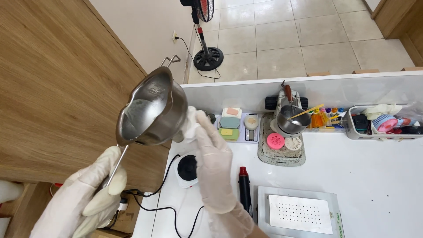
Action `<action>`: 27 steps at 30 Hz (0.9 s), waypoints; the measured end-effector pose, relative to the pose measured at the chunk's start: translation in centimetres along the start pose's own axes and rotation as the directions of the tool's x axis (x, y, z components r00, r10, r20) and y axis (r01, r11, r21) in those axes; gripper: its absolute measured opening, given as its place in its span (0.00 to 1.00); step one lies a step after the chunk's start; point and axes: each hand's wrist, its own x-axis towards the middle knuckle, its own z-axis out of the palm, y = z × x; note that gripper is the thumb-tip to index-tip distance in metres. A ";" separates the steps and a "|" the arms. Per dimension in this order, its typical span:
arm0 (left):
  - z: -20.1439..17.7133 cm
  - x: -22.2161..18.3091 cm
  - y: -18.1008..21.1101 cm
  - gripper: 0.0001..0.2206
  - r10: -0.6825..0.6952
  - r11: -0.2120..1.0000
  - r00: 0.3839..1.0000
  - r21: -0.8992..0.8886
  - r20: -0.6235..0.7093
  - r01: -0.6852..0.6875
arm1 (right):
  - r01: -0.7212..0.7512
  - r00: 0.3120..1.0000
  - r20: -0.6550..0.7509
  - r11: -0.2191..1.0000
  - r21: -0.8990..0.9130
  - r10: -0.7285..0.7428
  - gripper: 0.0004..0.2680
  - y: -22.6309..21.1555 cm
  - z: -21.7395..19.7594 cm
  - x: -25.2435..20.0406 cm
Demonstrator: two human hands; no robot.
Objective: Cleaning a small metal melting pot using a paper towel while at a workstation.
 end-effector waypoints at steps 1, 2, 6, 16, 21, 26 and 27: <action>1.1 0.1 0.1 0.31 -0.001 1.000 1.000 0.000 0.001 0.001 | 0.001 1.000 -0.001 1.000 -0.001 -0.001 0.16 0.4 0.9 -0.5; 2.3 0.2 0.1 0.30 -0.021 1.000 0.997 0.013 -0.080 0.022 | -0.022 0.999 -0.049 0.997 -0.072 0.019 0.17 0.9 1.8 -1.0; 5.7 0.0 0.2 0.30 -0.051 0.999 0.968 0.003 -0.244 0.053 | 0.013 0.984 -0.169 0.966 -0.259 -0.059 0.19 1.1 4.7 -2.7; 9.5 -0.3 1.2 0.31 -0.090 0.993 0.927 0.042 -0.363 0.113 | 0.155 0.942 -0.233 0.928 -0.338 -0.242 0.18 3.3 2.5 -3.7; 11.2 -0.9 2.2 0.29 -0.073 0.997 0.938 0.001 -0.338 0.077 | 0.465 0.812 -0.014 0.662 -0.588 -0.583 0.15 3.9 0.1 -2.9; 8.5 0.2 -0.5 0.30 -0.040 0.992 0.947 0.100 -0.319 0.076 | 0.579 0.728 0.177 0.456 -0.675 -0.662 0.14 2.4 -1.6 -2.5; 8.0 0.3 -1.0 0.30 -0.029 0.998 0.958 0.052 -0.285 0.045 | 0.611 0.718 0.224 0.442 -0.657 -0.660 0.14 2.1 -2.0 -2.6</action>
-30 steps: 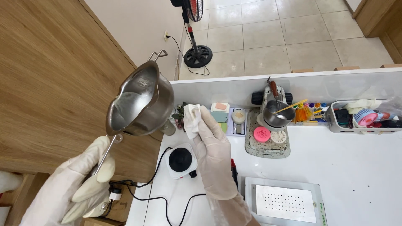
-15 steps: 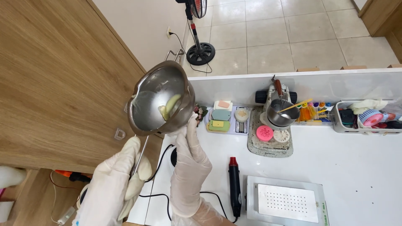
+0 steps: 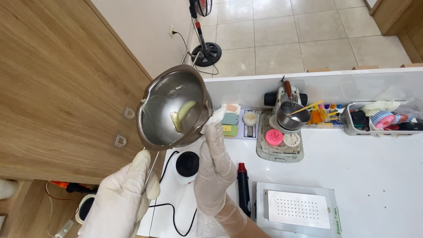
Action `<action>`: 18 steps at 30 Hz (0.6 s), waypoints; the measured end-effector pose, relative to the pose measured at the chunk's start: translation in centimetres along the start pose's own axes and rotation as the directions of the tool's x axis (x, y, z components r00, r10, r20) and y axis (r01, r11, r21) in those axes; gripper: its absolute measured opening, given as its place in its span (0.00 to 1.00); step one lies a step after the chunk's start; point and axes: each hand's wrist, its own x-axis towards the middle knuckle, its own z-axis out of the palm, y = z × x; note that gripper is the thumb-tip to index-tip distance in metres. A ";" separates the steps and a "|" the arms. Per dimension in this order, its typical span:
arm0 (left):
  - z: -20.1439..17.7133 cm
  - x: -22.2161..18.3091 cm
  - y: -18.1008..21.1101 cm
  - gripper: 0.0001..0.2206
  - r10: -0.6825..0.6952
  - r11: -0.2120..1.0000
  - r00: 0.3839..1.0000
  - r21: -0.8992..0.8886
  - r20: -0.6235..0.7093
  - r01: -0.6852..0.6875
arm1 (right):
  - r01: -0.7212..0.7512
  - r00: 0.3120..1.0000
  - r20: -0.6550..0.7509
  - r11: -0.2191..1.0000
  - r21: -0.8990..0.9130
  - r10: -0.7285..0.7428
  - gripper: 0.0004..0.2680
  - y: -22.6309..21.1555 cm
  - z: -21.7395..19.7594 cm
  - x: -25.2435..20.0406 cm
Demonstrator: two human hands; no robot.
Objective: Cleaning a small metal melting pot using a paper towel while at a workstation.
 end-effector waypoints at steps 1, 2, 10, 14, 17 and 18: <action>0.3 -0.4 0.5 0.30 -0.003 1.000 1.000 0.002 0.005 0.003 | -0.001 1.000 -0.002 1.000 -0.006 0.001 0.14 -0.2 -0.4 0.5; 0.5 -0.8 1.1 0.25 -0.087 0.996 0.994 0.012 -0.062 0.088 | -0.030 0.999 0.030 0.999 0.015 0.030 0.14 -0.4 -0.6 1.1; -9.1 4.6 -9.0 0.24 0.040 0.999 0.994 0.000 0.106 -0.040 | -0.155 0.946 0.316 0.952 0.265 0.066 0.13 -1.2 -0.9 5.3; -9.1 3.8 -8.1 0.22 0.059 0.998 0.998 0.000 -0.038 -0.059 | -0.465 0.827 0.509 0.801 0.377 0.240 0.14 0.4 -0.8 6.8; -13.5 6.1 -12.5 0.25 0.050 0.998 0.999 0.032 -0.002 -0.050 | -0.622 0.708 0.650 0.679 0.389 0.276 0.13 0.6 -0.5 7.7; -15.2 7.0 -14.1 0.27 0.063 0.996 0.997 0.057 0.041 -0.065 | -0.683 0.652 0.710 0.615 0.395 0.267 0.13 0.5 -0.3 7.9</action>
